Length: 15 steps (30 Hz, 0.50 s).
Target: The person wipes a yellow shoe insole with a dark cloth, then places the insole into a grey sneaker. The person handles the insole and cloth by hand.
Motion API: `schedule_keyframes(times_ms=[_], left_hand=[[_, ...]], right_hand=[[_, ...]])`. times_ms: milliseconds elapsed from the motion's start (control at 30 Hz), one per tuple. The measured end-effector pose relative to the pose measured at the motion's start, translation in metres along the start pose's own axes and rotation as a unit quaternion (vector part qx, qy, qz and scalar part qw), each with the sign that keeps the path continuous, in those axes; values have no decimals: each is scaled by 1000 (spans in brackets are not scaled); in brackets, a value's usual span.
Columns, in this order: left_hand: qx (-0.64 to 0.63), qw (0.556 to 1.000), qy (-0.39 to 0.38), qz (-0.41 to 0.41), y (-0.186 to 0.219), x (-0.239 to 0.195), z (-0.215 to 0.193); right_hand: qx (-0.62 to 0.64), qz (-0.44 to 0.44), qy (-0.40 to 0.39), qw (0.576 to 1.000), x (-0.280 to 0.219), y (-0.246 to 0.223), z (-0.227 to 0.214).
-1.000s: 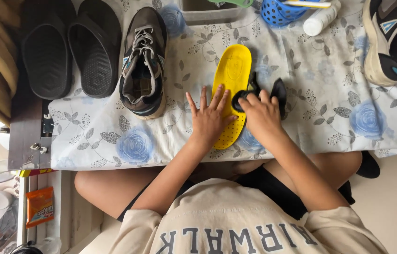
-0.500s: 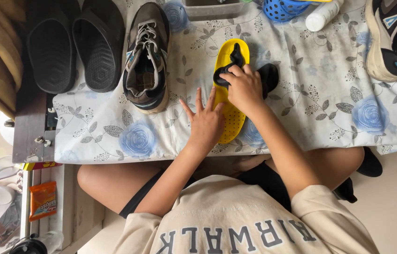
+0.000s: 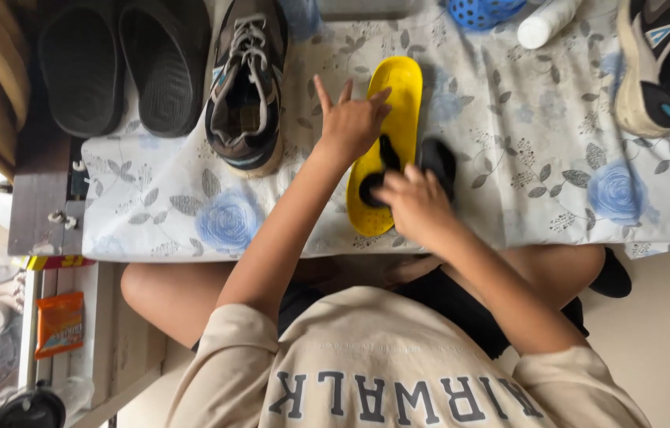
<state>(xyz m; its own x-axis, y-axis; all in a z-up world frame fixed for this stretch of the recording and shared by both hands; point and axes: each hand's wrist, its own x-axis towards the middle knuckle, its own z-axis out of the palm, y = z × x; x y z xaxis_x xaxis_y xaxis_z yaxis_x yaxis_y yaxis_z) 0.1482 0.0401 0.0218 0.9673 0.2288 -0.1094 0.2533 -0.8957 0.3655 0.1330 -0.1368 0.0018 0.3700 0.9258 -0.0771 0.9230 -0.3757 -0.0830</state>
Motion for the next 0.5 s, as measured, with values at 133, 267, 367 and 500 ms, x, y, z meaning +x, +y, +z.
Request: schedule_keyframes(times_ms=[133, 267, 367, 500], left_hand=[[24, 1000, -1, 11, -3, 4, 7], [96, 979, 180, -27, -10, 17, 26], [79, 979, 161, -101, -14, 27, 38], [-162, 972, 74, -153, -5, 21, 0]], right_hand=[[133, -21, -137, 981, -46, -10, -24], [399, -80, -67, 911, -62, 20, -24], [563, -44, 56, 824, -70, 44, -33], [524, 25, 171, 834, -58, 49, -72]])
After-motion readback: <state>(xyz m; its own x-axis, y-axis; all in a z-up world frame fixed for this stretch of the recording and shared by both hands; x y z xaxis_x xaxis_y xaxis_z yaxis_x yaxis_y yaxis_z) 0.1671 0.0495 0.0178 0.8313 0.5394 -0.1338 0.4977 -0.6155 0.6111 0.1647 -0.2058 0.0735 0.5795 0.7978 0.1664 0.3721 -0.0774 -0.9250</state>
